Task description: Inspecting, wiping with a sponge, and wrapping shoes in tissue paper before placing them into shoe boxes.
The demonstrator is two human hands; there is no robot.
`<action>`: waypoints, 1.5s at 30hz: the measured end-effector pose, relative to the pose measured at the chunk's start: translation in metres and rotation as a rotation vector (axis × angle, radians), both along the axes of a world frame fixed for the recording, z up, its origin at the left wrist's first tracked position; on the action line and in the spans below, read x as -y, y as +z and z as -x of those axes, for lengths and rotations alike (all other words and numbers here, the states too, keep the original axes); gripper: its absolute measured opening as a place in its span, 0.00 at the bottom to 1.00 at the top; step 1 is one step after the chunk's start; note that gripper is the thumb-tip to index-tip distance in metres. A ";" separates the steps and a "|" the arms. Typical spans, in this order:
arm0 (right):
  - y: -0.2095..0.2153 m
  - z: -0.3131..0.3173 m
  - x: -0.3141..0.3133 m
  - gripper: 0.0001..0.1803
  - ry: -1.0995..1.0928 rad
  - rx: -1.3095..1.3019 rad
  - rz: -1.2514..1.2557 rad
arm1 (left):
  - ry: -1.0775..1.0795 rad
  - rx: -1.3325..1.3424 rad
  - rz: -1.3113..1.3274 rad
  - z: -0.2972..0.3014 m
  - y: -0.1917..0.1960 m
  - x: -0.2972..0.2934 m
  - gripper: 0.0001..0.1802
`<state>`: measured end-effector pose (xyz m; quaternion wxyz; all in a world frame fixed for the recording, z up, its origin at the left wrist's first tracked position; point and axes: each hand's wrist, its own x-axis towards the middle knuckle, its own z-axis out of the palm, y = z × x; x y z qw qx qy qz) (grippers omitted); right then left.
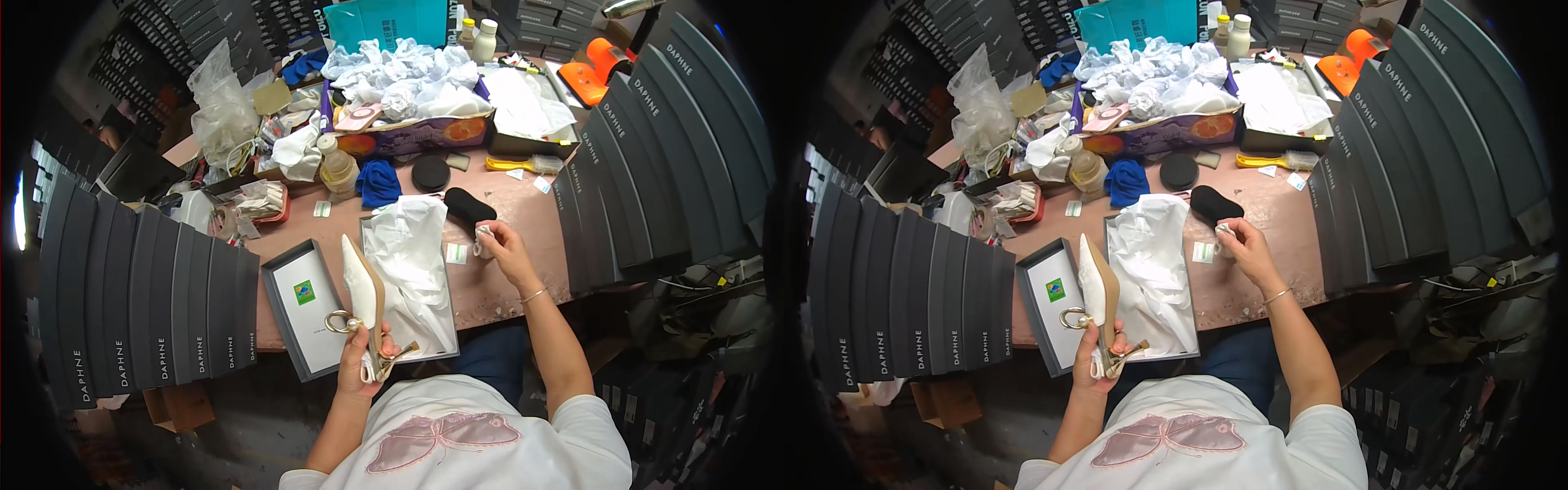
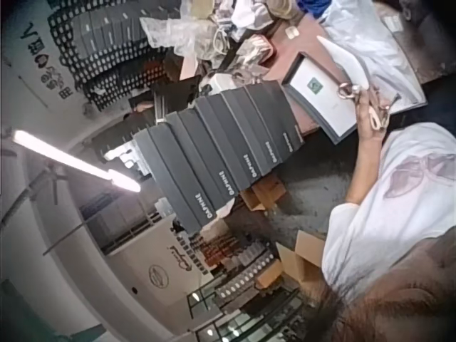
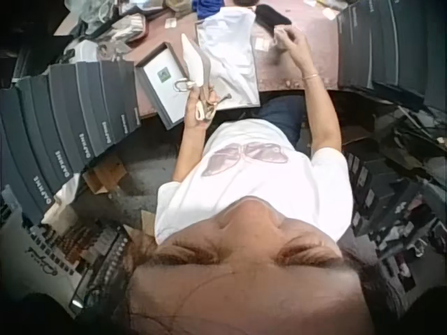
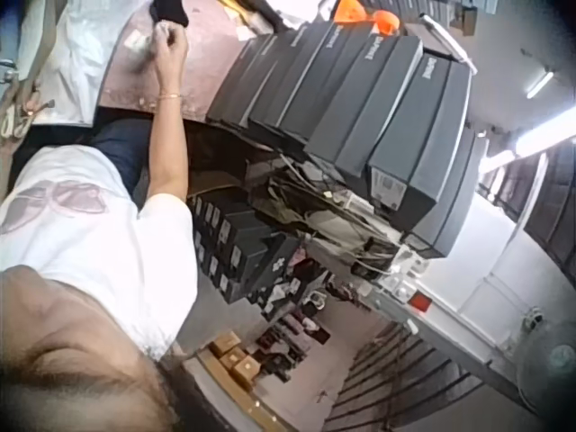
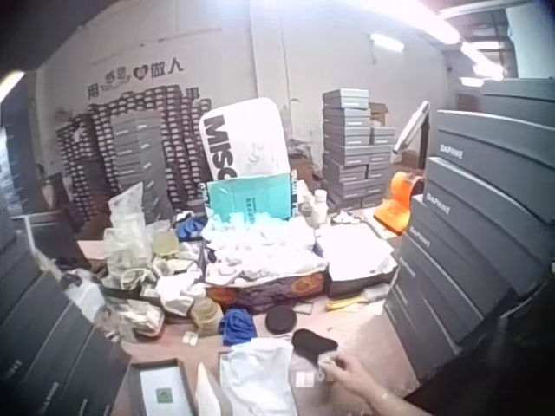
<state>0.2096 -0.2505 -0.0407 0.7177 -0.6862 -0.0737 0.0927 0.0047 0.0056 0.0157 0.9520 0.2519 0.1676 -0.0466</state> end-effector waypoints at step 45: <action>0.021 -0.166 -0.186 0.19 -0.423 0.172 -0.456 | 0.119 0.123 0.186 0.004 -0.037 -0.065 0.25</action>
